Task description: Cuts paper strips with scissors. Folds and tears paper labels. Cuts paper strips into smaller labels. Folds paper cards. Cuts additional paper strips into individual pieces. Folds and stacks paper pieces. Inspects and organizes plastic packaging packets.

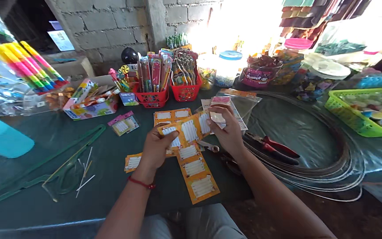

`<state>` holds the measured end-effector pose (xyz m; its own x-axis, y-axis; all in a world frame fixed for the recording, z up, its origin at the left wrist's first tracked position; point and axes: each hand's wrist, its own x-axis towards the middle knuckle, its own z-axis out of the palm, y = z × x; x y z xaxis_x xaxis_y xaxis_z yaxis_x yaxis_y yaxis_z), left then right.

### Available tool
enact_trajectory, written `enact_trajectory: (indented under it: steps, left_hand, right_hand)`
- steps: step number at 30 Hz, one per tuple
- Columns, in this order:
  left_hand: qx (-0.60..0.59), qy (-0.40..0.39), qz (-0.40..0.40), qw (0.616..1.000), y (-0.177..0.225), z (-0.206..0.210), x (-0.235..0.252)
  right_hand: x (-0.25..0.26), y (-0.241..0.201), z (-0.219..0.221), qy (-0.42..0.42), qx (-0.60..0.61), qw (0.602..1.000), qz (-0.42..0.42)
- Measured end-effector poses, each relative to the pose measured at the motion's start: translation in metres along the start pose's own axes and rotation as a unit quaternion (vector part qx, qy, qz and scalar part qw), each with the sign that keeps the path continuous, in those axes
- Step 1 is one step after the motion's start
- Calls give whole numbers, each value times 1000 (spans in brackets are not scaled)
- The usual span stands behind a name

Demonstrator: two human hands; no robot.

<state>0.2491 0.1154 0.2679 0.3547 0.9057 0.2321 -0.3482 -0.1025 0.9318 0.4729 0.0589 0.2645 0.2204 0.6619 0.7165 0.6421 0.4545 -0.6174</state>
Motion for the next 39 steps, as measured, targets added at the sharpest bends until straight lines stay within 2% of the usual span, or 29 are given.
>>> enact_trajectory:
  steps: [3,6,8,11,16,22,25,27,29,31,34,39]
  left_hand:
    - [-87,27,-11,996,3,-1,2]
    - [-137,22,-32,990,5,0,2]
    - [-154,3,-38,987,5,-1,1]
    - [-148,-21,-24,988,2,-1,-1]
    - [-142,-4,-25,990,-3,4,-1]
    - [-169,24,-26,985,-13,11,-1]
    - [-106,6,-19,994,-14,15,-3]
    - [-49,-43,7,998,-15,9,-1]
    - [16,-100,47,994,-14,-2,3]
    - [79,-121,82,986,-12,-8,4]
    - [180,-99,125,971,-12,-2,1]
    - [245,-80,194,946,-21,1,-1]
  right_hand:
    - [1,-5,2,-54,111,984,132]
    - [0,-12,9,-159,255,916,264]
    - [-1,-16,13,-168,308,886,304]
    - [-1,-18,12,-113,395,854,318]
    - [-2,-19,10,-69,432,853,285]
    - [-5,-22,13,-88,460,824,320]
    - [-7,-21,16,-75,408,869,270]
    - [-7,-19,13,-79,335,914,214]
    - [-6,-16,7,-117,242,950,157]
    - [-5,-14,3,-171,198,958,116]
    - [-7,-16,5,-201,171,961,79]
    - [-12,-13,15,-111,152,981,51]
